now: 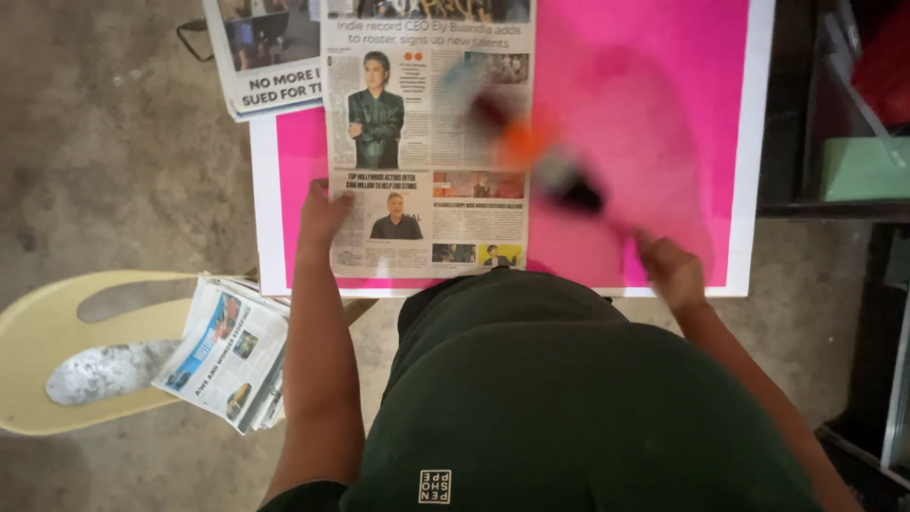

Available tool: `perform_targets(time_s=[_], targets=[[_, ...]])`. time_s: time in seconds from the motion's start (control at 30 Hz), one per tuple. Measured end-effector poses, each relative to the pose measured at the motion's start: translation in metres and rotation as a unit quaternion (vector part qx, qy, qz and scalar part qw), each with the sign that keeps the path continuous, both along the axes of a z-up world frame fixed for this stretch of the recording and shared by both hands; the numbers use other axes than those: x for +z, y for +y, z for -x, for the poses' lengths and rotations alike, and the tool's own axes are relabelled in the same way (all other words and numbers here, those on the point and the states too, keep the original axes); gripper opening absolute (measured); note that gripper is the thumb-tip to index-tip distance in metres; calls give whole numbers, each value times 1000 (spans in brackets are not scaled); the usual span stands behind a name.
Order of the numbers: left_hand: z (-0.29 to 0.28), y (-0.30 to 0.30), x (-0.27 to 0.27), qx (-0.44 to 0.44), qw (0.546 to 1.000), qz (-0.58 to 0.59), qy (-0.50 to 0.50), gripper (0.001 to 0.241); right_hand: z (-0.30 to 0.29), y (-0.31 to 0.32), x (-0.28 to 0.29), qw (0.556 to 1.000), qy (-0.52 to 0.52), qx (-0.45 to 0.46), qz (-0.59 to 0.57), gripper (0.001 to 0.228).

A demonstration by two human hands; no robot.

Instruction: Dusting off individual pages of old newspapers using a colorful feather duster on a table.

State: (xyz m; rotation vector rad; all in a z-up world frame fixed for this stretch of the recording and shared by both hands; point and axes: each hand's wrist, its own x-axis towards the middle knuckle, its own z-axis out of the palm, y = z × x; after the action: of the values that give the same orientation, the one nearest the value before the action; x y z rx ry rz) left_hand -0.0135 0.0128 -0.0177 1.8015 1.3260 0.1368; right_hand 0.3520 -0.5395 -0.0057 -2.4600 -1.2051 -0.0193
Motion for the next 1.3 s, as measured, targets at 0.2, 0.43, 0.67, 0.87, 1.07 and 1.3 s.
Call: perform_targets(time_s=[0.2,0.43,0.67,0.87,1.07,1.3], targets=[[-45,37,7,-39,989,-88,115,69,1,-17,12,989,-47,135,34,30],[-76,76,-14,-15,981,-164,105,81,-19,35,12,922,104,-371,49,37],[-105,85,-12,-45,999,-28,0,49,9,138,73,991,89,-76,62,43],[-101,40,56,28,902,279,-328,44,-90,77,-20,969,105,-208,-87,43],[-122,19,59,40,882,207,-422,53,-59,101,50,932,190,-256,-171,39],[-175,-55,9,191,860,64,-469,27,29,119,34,954,234,-65,-176,39]])
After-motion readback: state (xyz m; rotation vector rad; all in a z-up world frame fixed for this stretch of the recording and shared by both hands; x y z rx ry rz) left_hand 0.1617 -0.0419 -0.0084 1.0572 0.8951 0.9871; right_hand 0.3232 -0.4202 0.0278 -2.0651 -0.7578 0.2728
